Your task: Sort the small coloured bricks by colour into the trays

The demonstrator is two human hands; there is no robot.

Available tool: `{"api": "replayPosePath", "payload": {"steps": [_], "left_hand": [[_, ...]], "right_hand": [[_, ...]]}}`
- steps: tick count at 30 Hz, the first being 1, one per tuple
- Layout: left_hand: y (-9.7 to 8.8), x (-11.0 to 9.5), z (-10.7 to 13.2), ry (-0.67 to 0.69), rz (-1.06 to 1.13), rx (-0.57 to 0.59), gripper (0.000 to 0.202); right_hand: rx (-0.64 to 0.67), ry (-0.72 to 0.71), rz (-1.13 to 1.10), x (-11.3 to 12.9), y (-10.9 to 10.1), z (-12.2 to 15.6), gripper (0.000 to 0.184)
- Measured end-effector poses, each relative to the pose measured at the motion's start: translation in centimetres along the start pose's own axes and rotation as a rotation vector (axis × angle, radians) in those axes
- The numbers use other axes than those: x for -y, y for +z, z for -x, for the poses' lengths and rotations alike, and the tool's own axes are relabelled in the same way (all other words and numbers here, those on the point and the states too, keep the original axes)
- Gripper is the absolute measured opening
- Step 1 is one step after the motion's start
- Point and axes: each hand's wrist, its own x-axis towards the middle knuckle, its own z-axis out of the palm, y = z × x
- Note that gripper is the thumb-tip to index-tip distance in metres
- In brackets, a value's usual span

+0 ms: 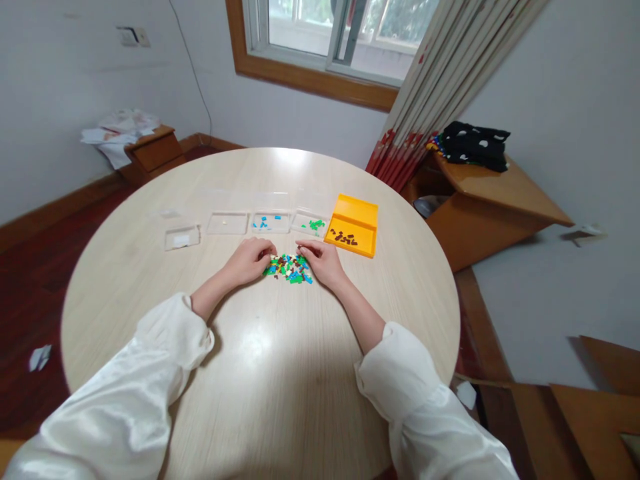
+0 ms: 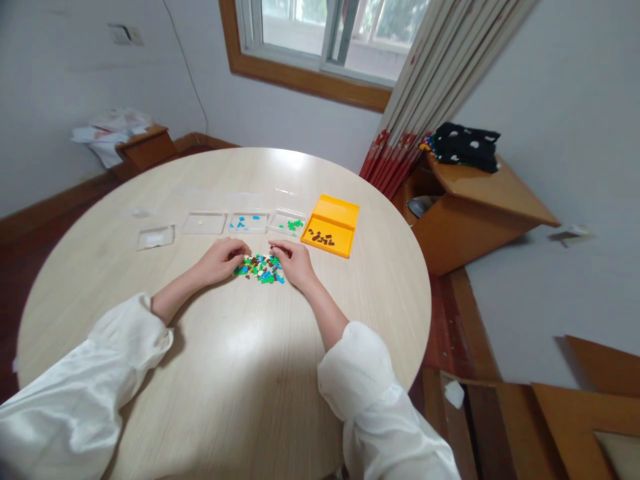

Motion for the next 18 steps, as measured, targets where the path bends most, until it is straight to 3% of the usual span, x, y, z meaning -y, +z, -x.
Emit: {"api": "replayPosePath", "payload": {"steps": [18], "left_hand": [[0.3, -1.1, -0.3, -0.106, -0.032, -0.015, 0.023]], "right_hand": [[-0.003, 0.012, 0.062, 1.0, -0.4, 0.7, 0.014]]}}
